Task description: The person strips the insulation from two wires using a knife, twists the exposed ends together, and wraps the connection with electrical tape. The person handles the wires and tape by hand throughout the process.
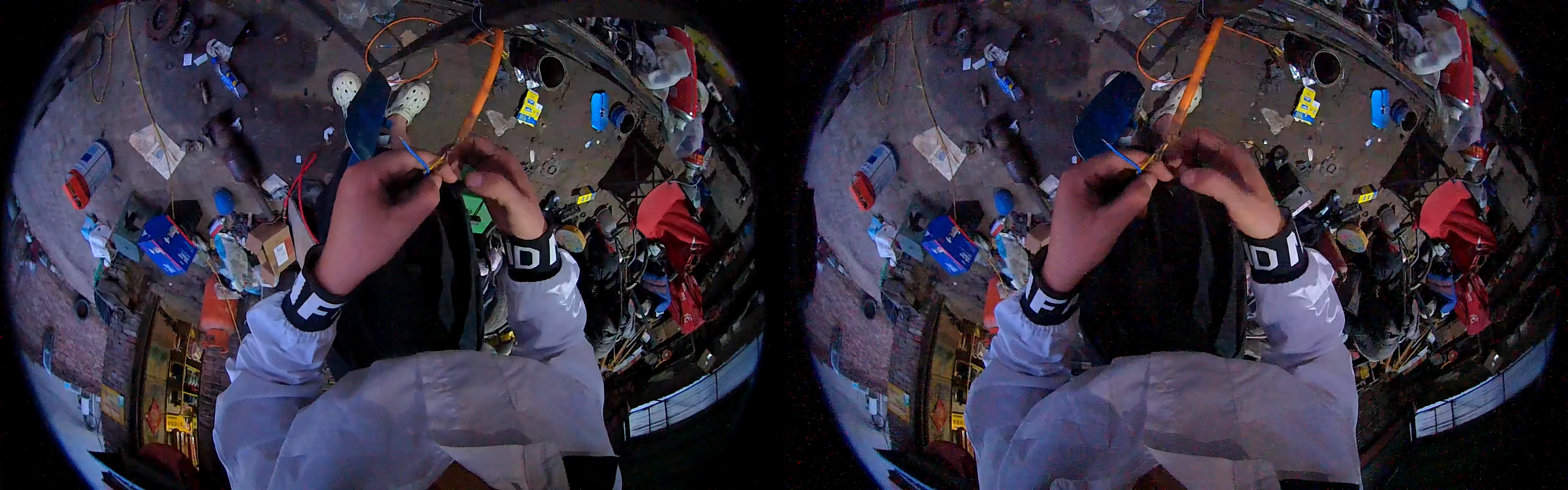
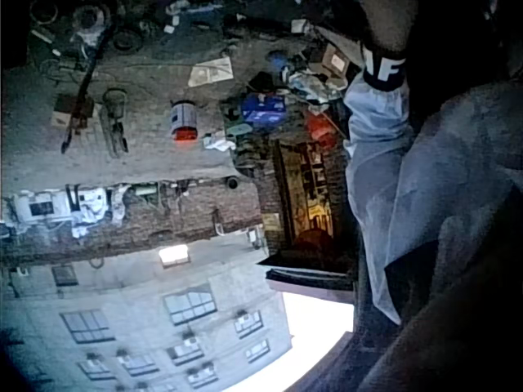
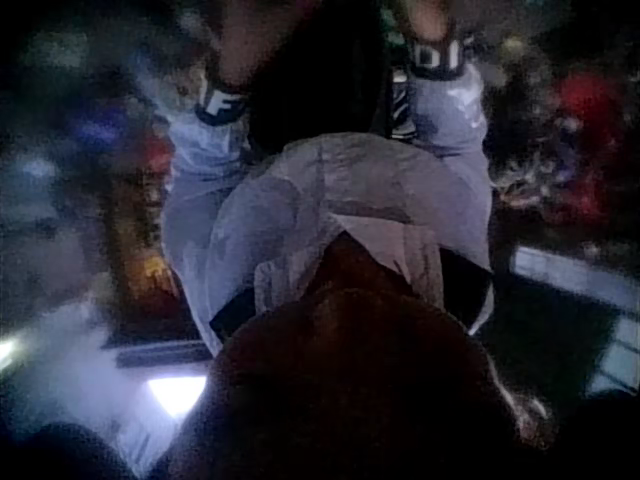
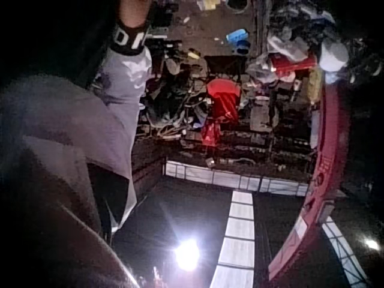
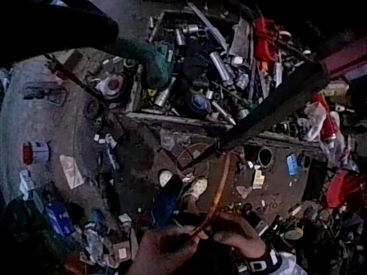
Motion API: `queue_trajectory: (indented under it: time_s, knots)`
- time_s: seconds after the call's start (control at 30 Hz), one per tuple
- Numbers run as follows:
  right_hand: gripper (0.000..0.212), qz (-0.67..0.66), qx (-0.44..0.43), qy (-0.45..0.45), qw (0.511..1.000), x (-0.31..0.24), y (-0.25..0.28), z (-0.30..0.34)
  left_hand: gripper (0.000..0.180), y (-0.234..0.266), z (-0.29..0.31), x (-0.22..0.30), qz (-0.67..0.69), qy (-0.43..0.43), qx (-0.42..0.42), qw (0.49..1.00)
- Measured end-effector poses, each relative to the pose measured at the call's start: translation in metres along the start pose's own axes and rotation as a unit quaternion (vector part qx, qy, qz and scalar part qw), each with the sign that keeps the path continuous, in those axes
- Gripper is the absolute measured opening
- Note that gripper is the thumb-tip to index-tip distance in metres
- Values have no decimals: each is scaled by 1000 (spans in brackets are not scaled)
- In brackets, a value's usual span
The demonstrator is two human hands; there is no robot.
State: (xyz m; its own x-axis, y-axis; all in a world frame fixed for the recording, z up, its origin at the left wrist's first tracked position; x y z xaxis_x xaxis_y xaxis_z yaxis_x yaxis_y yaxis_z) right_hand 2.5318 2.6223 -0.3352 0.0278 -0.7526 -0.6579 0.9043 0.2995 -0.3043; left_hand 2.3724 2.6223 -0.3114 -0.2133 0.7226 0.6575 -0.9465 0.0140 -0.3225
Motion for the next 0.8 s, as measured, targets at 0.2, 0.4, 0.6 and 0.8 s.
queue_trajectory:
  time_s: [0.2,0.4,0.6,0.8]
  knots:
    - [19,28,19,-46,998,-1,-4,10,15,2,3,-2,-8,-5,-20,1000]
    - [12,46,46,-61,996,-7,-11,13,23,1,7,-3,88,8,-29,996]
    - [11,150,98,-5,984,-21,-12,27,28,-5,14,-5,143,31,-46,988]
    - [13,152,106,2,983,-25,-12,32,38,-10,18,-1,140,-69,-4,988]
Point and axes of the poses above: each hand's wrist, its own z-axis away from the middle knuckle, its own y-axis out of the back of the hand, x = y × z, the point moved 6 cm from there along -z, towards the middle knuckle, and after that the axes turned 10 degrees about z, right-handed, at the moved point
